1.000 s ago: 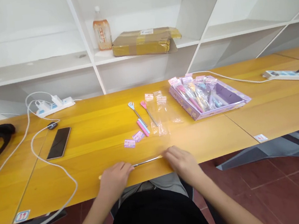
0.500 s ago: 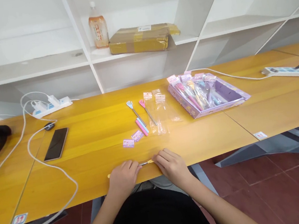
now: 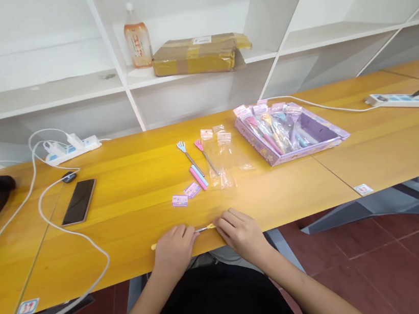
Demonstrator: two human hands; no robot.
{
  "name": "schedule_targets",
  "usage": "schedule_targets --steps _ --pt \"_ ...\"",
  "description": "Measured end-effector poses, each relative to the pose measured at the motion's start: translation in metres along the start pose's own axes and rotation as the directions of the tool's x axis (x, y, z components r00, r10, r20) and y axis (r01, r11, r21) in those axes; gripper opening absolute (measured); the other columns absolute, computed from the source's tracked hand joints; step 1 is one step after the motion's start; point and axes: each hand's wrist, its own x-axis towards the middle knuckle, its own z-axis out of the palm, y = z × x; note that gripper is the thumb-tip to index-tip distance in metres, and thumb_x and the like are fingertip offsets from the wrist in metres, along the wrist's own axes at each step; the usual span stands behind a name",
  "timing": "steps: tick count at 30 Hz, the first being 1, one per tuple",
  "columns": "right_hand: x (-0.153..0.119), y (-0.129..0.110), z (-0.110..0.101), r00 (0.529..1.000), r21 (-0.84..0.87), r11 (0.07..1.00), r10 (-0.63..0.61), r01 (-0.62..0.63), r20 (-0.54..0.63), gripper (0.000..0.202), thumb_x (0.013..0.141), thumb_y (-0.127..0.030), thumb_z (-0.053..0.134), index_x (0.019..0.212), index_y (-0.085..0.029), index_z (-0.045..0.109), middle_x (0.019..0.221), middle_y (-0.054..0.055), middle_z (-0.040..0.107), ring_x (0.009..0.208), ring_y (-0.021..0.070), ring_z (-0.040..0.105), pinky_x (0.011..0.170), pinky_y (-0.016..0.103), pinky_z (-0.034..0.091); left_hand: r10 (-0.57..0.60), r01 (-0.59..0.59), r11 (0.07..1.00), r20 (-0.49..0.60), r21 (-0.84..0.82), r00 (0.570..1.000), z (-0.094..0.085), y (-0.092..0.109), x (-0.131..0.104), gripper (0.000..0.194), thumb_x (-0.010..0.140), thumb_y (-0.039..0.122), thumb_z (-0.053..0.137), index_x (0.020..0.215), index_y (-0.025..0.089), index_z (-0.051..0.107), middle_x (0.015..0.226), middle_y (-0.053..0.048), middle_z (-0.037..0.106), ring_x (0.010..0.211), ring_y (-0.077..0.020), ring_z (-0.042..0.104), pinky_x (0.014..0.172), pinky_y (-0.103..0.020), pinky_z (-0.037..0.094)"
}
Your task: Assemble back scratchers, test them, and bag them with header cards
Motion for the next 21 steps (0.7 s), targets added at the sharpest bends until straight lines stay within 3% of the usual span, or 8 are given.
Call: schedule_targets --steps 4,8,12,16,18,21 --pt "0.002 0.002 -0.003 0.998 -0.031 0.999 -0.040 0.041 0.041 0.022 0.107 -0.015 0.057 0.086 -0.021 0.063 0.082 0.004 0.060 0.077 0.0197 0.048 0.072 0.035 0.036 0.002 -0.002 0.999 0.008 0.036 1.000 -0.007 0.001 0.001 0.030 0.112 0.035 0.052 0.087 0.023 0.064 0.078 -0.003 0.065 0.075 -0.0220 0.059 0.067 -0.037 0.036" --pt "-0.001 0.023 -0.014 1.000 -0.116 0.993 -0.010 0.012 0.015 0.018 0.106 -0.013 0.058 0.091 -0.020 0.064 0.082 0.004 0.064 0.079 0.0205 0.051 0.074 0.036 0.036 0.011 -0.013 0.999 0.045 0.040 0.999 -0.020 -0.024 0.000 0.033 0.113 0.035 0.048 0.089 0.023 0.067 0.081 -0.004 0.067 0.078 -0.0237 0.058 0.073 -0.038 0.038" --pt "-0.019 0.074 -0.039 0.994 -0.233 0.968 0.072 -0.090 -0.085 0.010 0.102 -0.012 0.065 0.098 -0.021 0.066 0.089 0.004 0.072 0.085 0.0205 0.060 0.078 0.035 0.039 -0.007 0.003 0.994 0.035 0.108 0.999 -0.032 -0.073 -0.020 0.034 0.114 0.037 0.046 0.094 0.023 0.070 0.085 -0.004 0.070 0.083 -0.0242 0.059 0.076 -0.038 0.039" --pt "-0.052 0.138 -0.065 0.970 -0.412 0.894 0.087 -0.177 -0.228 0.013 0.098 -0.012 0.072 0.093 -0.021 0.065 0.096 0.004 0.079 0.089 0.0200 0.066 0.079 0.033 0.042 -0.016 0.019 0.988 -0.022 0.151 1.000 -0.043 -0.125 -0.054 0.035 0.113 0.037 0.047 0.089 0.023 0.068 0.080 -0.002 0.067 0.081 -0.0225 0.060 0.078 -0.036 0.041" --pt "-0.070 0.165 -0.072 0.957 -0.489 0.844 0.091 -0.221 -0.276 0.013 0.099 -0.014 0.072 0.090 -0.021 0.065 0.090 0.003 0.078 0.083 0.0197 0.066 0.076 0.033 0.043 -0.018 0.026 0.986 -0.052 0.166 0.998 -0.047 -0.141 -0.068 0.032 0.113 0.035 0.048 0.091 0.023 0.068 0.081 -0.002 0.068 0.082 -0.0226 0.061 0.077 -0.036 0.041" --pt "-0.092 0.188 -0.071 0.951 -0.509 0.819 0.140 -0.267 -0.275 0.012 0.100 -0.017 0.069 0.089 -0.021 0.067 0.085 0.004 0.077 0.079 0.0199 0.065 0.074 0.032 0.044 0.006 -0.004 0.990 -0.018 0.141 1.000 -0.048 -0.147 -0.078 0.034 0.113 0.036 0.047 0.090 0.022 0.068 0.080 -0.002 0.067 0.082 -0.0238 0.061 0.078 -0.037 0.042"
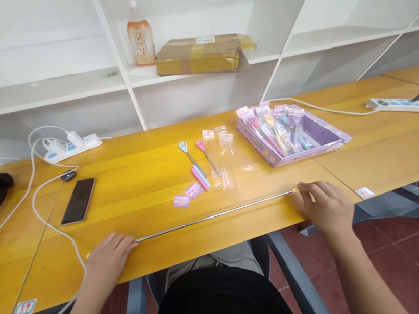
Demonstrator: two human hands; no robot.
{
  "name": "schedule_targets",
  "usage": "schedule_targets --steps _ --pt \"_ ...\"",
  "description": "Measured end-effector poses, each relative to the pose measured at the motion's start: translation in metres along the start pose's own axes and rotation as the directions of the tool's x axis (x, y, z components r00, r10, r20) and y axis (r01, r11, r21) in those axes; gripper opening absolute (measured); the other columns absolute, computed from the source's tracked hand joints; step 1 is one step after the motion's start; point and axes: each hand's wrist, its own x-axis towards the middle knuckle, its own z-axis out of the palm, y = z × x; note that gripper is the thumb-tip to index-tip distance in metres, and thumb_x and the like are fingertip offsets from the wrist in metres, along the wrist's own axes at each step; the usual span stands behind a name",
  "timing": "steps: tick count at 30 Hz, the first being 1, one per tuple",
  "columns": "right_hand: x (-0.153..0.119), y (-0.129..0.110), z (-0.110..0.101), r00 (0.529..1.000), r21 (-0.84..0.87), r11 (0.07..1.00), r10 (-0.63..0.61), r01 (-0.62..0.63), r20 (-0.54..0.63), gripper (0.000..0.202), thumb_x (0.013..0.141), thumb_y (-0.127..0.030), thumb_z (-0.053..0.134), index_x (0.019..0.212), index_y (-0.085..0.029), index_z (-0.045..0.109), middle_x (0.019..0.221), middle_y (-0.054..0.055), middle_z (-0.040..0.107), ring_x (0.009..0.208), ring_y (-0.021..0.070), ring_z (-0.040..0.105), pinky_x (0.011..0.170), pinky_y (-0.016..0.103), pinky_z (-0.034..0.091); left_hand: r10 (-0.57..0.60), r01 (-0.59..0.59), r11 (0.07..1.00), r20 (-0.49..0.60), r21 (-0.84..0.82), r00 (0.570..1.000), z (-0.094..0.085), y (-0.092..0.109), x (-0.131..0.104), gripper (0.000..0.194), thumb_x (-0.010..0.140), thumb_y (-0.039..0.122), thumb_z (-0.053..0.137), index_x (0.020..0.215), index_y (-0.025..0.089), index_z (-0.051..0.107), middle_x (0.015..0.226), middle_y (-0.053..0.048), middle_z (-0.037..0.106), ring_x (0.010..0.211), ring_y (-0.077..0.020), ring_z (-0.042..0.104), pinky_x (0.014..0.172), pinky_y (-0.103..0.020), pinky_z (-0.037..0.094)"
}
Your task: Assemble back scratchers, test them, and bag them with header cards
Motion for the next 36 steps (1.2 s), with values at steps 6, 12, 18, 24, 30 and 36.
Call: schedule_targets --steps 6,12,18,24,30,36 --pt "-0.018 -0.002 0.010 0.988 0.099 0.987 0.113 -0.124 0.108 0.007 0.101 -0.020 0.066 0.095 -0.021 0.068 0.095 0.006 0.078 0.087 0.0223 0.069 0.077 0.032 0.051 -0.044 0.049 0.996 0.064 -0.080 0.997 0.010 0.011 0.001 0.041 0.115 0.041 0.040 0.092 0.023 0.069 0.083 -0.003 0.069 0.084 -0.0247 0.063 0.076 -0.037 0.043" --pt "-0.021 -0.006 0.013 0.967 0.181 0.954 0.214 -0.237 0.139 0.009 0.100 -0.024 0.068 0.091 -0.021 0.067 0.093 0.005 0.075 0.078 0.0202 0.069 0.075 0.032 0.054 -0.072 0.082 0.987 0.076 -0.136 0.995 0.015 0.010 0.001 0.044 0.114 0.045 0.039 0.096 0.023 0.072 0.091 -0.004 0.074 0.085 -0.0242 0.065 0.079 -0.038 0.047" --pt "-0.019 -0.009 0.010 0.985 0.137 0.975 0.171 -0.174 0.032 0.007 0.098 -0.020 0.070 0.091 -0.022 0.068 0.096 0.006 0.079 0.082 0.0210 0.071 0.075 0.032 0.055 -0.076 0.080 0.988 0.040 -0.134 0.996 0.015 0.009 -0.001 0.046 0.114 0.046 0.039 0.096 0.022 0.073 0.090 -0.005 0.075 0.084 -0.0245 0.066 0.079 -0.038 0.048" --pt "-0.005 -0.008 -0.004 0.992 0.052 0.993 0.111 -0.108 -0.056 0.012 0.099 -0.016 0.070 0.089 -0.022 0.069 0.094 0.004 0.080 0.085 0.0209 0.072 0.078 0.031 0.055 -0.048 0.051 0.985 0.019 -0.165 0.999 0.010 0.014 -0.001 0.045 0.115 0.045 0.038 0.100 0.023 0.074 0.092 -0.005 0.076 0.084 -0.0239 0.069 0.078 -0.036 0.050" --pt "0.004 -0.008 -0.016 0.998 0.076 0.996 0.050 -0.047 -0.036 0.015 0.099 -0.014 0.071 0.087 -0.022 0.068 0.090 0.002 0.080 0.083 0.0196 0.072 0.074 0.030 0.053 -0.087 0.097 0.977 0.063 -0.187 0.994 0.000 0.009 -0.002 0.047 0.114 0.049 0.038 0.101 0.025 0.076 0.092 -0.004 0.077 0.084 -0.0233 0.072 0.077 -0.035 0.052" --pt "0.010 -0.038 -0.015 0.994 0.313 0.947 -0.094 0.072 0.055 0.009 0.100 -0.013 0.071 0.097 -0.022 0.070 0.094 0.004 0.079 0.087 0.0189 0.071 0.083 0.032 0.055 -0.073 0.118 0.938 0.148 -0.325 0.986 0.002 0.025 0.009 0.050 0.113 0.054 0.038 0.102 0.027 0.079 0.095 -0.004 0.080 0.085 -0.0212 0.074 0.077 -0.031 0.057"
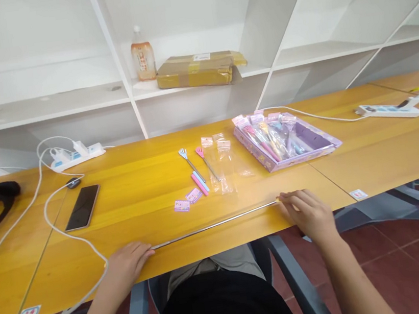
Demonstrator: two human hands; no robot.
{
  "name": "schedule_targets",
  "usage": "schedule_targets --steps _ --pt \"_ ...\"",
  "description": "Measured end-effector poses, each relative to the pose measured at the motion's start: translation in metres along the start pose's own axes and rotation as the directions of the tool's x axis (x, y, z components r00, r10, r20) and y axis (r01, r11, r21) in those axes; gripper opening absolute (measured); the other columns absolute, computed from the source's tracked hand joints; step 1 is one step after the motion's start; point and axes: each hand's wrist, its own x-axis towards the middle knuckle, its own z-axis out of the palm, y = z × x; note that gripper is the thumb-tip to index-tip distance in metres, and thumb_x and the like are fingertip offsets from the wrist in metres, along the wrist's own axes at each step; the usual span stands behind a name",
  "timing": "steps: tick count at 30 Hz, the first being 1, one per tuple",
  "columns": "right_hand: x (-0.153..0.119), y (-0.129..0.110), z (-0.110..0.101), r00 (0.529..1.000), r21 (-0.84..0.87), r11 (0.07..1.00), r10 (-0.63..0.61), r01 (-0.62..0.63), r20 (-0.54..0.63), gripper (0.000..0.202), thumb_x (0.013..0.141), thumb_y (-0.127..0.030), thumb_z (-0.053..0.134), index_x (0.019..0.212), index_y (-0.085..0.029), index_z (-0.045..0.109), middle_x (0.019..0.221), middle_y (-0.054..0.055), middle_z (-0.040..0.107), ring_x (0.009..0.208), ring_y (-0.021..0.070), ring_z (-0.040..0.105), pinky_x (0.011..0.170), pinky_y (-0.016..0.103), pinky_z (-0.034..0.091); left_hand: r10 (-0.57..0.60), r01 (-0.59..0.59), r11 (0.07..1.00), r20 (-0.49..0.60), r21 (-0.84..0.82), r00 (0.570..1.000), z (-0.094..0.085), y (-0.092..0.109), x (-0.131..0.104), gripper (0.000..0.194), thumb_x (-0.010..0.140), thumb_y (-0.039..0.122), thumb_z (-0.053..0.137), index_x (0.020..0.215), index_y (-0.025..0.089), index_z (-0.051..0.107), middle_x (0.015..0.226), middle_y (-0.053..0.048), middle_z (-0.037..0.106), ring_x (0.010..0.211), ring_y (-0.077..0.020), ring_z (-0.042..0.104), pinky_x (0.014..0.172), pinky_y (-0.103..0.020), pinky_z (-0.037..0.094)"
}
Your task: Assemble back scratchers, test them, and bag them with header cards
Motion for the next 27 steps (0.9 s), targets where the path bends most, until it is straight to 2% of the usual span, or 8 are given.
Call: schedule_targets --steps 3,7,14,16,20,23,27 --pt "0.009 -0.025 0.010 0.997 0.080 0.996 -0.048 0.043 0.062 0.009 0.102 -0.014 0.067 0.099 -0.022 0.070 0.095 0.006 0.079 0.087 0.0192 0.071 0.085 0.035 0.056 0.030 -0.030 1.000 -0.006 0.003 1.000 0.010 0.023 0.010 0.049 0.114 0.051 0.038 0.105 0.025 0.079 0.095 -0.005 0.081 0.085 -0.0207 0.075 0.078 -0.030 0.058" --pt "0.025 -0.065 0.017 0.991 0.142 0.987 -0.090 0.076 0.096 0.014 0.105 -0.015 0.062 0.097 -0.023 0.070 0.093 0.007 0.078 0.082 0.0196 0.069 0.078 0.036 0.056 0.062 -0.062 0.998 -0.024 0.025 0.998 0.020 0.052 0.024 0.044 0.115 0.045 0.039 0.104 0.024 0.076 0.098 -0.005 0.081 0.086 -0.0200 0.075 0.076 -0.029 0.055" --pt "0.039 -0.157 0.026 0.967 0.215 0.949 -0.250 0.232 0.059 0.015 0.106 -0.010 0.059 0.106 -0.020 0.069 0.093 0.006 0.075 0.079 0.0186 0.061 0.070 0.032 0.048 0.063 -0.067 0.993 0.048 0.098 0.997 0.044 0.101 0.050 0.041 0.115 0.037 0.039 0.096 0.023 0.072 0.086 -0.004 0.075 0.077 -0.0195 0.070 0.066 -0.030 0.044" --pt "0.039 -0.176 0.034 0.970 0.207 0.953 -0.235 0.219 0.057 0.014 0.105 -0.009 0.060 0.103 -0.020 0.068 0.090 0.005 0.073 0.079 0.0190 0.059 0.069 0.033 0.044 0.040 -0.044 0.992 0.038 0.116 0.998 0.052 0.111 0.056 0.039 0.114 0.038 0.042 0.091 0.022 0.070 0.081 -0.004 0.072 0.073 -0.0197 0.068 0.062 -0.031 0.041" --pt "0.038 -0.186 0.047 0.992 0.197 0.977 -0.101 0.086 0.071 0.018 0.104 -0.010 0.063 0.089 -0.020 0.063 0.079 0.004 0.064 0.077 0.0201 0.052 0.067 0.035 0.038 0.042 -0.040 0.990 -0.011 0.138 0.999 0.060 0.114 0.064 0.038 0.113 0.040 0.046 0.089 0.022 0.068 0.079 -0.004 0.071 0.071 -0.0186 0.066 0.061 -0.031 0.037" --pt "0.038 -0.182 0.050 0.996 0.233 0.970 -0.077 0.066 0.040 0.020 0.102 -0.008 0.064 0.087 -0.020 0.061 0.078 0.003 0.062 0.076 0.0198 0.049 0.067 0.035 0.037 0.080 -0.070 0.984 -0.054 0.163 0.995 0.061 0.111 0.065 0.039 0.114 0.040 0.045 0.088 0.022 0.068 0.078 -0.004 0.070 0.071 -0.0184 0.065 0.063 -0.032 0.038" --pt "0.037 -0.180 0.050 0.997 0.305 0.950 -0.077 0.069 0.016 0.021 0.101 -0.005 0.065 0.088 -0.021 0.060 0.080 0.002 0.064 0.075 0.0190 0.047 0.068 0.034 0.038 0.095 -0.085 0.982 -0.053 0.170 0.994 0.060 0.110 0.064 0.040 0.114 0.040 0.043 0.088 0.022 0.068 0.079 -0.004 0.070 0.072 -0.0187 0.065 0.064 -0.032 0.038"
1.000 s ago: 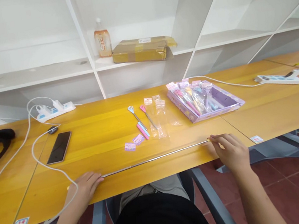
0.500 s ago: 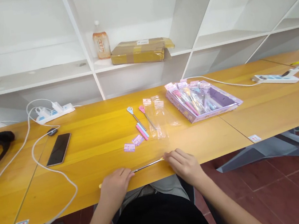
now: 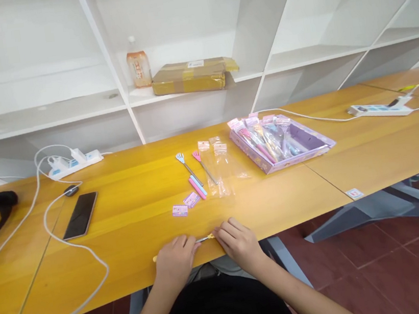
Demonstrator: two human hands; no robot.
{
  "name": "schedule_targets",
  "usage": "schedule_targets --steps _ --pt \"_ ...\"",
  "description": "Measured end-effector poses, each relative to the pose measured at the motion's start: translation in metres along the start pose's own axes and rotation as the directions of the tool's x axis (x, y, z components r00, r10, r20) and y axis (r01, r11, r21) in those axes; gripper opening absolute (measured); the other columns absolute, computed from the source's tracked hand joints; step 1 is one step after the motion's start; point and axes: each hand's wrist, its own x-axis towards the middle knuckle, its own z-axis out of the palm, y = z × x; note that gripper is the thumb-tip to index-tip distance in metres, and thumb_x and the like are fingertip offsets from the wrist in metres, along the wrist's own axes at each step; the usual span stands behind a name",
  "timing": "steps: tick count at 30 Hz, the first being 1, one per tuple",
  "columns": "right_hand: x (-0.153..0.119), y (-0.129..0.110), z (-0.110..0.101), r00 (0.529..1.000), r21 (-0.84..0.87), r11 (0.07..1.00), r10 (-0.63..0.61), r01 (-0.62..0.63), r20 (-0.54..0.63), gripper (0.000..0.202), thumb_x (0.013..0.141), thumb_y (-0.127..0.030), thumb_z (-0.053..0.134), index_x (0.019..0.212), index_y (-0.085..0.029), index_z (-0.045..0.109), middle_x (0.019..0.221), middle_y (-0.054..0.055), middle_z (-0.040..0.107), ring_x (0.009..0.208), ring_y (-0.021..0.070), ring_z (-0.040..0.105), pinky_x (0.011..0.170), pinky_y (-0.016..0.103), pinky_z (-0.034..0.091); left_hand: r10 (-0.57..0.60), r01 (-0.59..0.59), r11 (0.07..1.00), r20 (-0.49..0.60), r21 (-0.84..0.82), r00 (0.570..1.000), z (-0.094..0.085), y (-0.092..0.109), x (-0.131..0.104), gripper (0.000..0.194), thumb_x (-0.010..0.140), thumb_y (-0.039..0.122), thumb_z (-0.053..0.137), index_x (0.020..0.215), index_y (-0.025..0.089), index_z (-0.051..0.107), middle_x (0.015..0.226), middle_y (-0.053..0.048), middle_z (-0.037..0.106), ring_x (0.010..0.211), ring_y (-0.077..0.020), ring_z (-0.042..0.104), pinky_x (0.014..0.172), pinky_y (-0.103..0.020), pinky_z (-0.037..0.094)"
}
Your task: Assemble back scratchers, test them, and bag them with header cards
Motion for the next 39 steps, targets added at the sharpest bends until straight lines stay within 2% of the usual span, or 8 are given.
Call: schedule_targets --steps 14,23,26,29,33,35,36,39 --pt "-0.002 0.005 0.003 1.000 0.048 0.999 0.011 -0.010 -0.015 0.025 0.101 -0.007 0.066 0.081 -0.021 0.059 0.078 0.002 0.062 0.074 0.0189 0.044 0.069 0.034 0.039 -0.006 0.006 1.000 0.000 -0.017 1.000 -0.002 0.002 0.001 0.040 0.114 0.040 0.043 0.088 0.022 0.067 0.078 -0.004 0.069 0.071 -0.0192 0.063 0.062 -0.033 0.037" --pt "-0.001 0.005 0.004 0.999 0.015 1.000 0.021 -0.021 0.025 0.027 0.102 -0.008 0.064 0.079 -0.022 0.058 0.078 0.002 0.058 0.074 0.0191 0.044 0.070 0.034 0.036 -0.028 0.028 0.998 0.006 -0.052 1.000 -0.007 0.004 0.003 0.036 0.113 0.038 0.045 0.088 0.023 0.067 0.079 -0.005 0.070 0.073 -0.0195 0.064 0.064 -0.032 0.044" --pt "0.002 0.005 0.002 0.998 -0.045 0.999 0.029 -0.027 0.059 0.028 0.104 -0.011 0.061 0.079 -0.022 0.058 0.077 0.003 0.057 0.075 0.0201 0.045 0.070 0.035 0.036 -0.010 0.013 0.998 0.062 -0.056 0.998 -0.014 0.008 0.000 0.028 0.111 0.029 0.044 0.098 0.022 0.068 0.087 -0.007 0.072 0.080 -0.0222 0.069 0.069 -0.033 0.049" --pt "0.014 0.012 -0.004 0.997 -0.065 0.998 0.006 -0.001 0.076 0.024 0.107 -0.015 0.058 0.085 -0.022 0.061 0.081 0.004 0.062 0.077 0.0209 0.050 0.071 0.035 0.038 -0.017 0.032 0.996 0.179 -0.084 0.984 -0.023 0.006 -0.004 0.028 0.108 0.015 0.040 0.116 0.022 0.066 0.099 -0.009 0.075 0.087 -0.0248 0.074 0.072 -0.034 0.051" --pt "0.050 0.044 -0.018 0.987 -0.070 0.997 0.045 -0.035 0.156 0.020 0.109 -0.038 0.060 0.105 -0.020 0.066 0.102 0.010 0.072 0.090 0.0233 0.064 0.078 0.034 0.046 -0.146 0.199 0.972 0.341 -0.126 0.929 -0.039 -0.016 0.002 0.027 0.110 0.020 0.037 0.119 0.021 0.063 0.097 -0.010 0.077 0.075 -0.0266 0.075 0.064 -0.034 0.048" --pt "0.078 0.068 -0.025 0.951 -0.182 0.968 0.210 -0.170 0.226 0.027 0.109 -0.043 0.058 0.109 -0.018 0.068 0.104 0.012 0.073 0.093 0.0248 0.068 0.078 0.034 0.048 -0.179 0.259 0.939 0.320 -0.227 0.930 -0.046 -0.034 0.015 0.027 0.111 0.026 0.038 0.126 0.022 0.060 0.101 -0.011 0.078 0.083 -0.0282 0.077 0.069 -0.035 0.051" --pt "0.093 0.081 -0.027 0.904 -0.274 0.926 0.331 -0.258 0.270 0.028 0.110 -0.041 0.055 0.110 -0.017 0.069 0.106 0.013 0.074 0.092 0.0252 0.070 0.077 0.033 0.049 -0.169 0.262 0.913 0.293 -0.314 0.941 -0.049 -0.044 0.023 0.029 0.111 0.029 0.039 0.132 0.022 0.057 0.108 -0.012 0.078 0.091 -0.0283 0.077 0.075 -0.036 0.053" --pt "0.137 0.118 -0.028 0.667 -0.513 0.742 0.645 -0.431 0.373 0.039 0.110 -0.043 0.051 0.114 -0.011 0.073 0.112 0.022 0.076 0.099 0.0322 0.074 0.082 0.038 0.052 -0.238 0.314 0.800 0.210 -0.511 0.948 -0.048 -0.070 0.053 0.032 0.110 0.038 0.042 0.136 0.023 0.053 0.118 -0.012 0.075 0.105 -0.0282 0.074 0.088 -0.040 0.055"
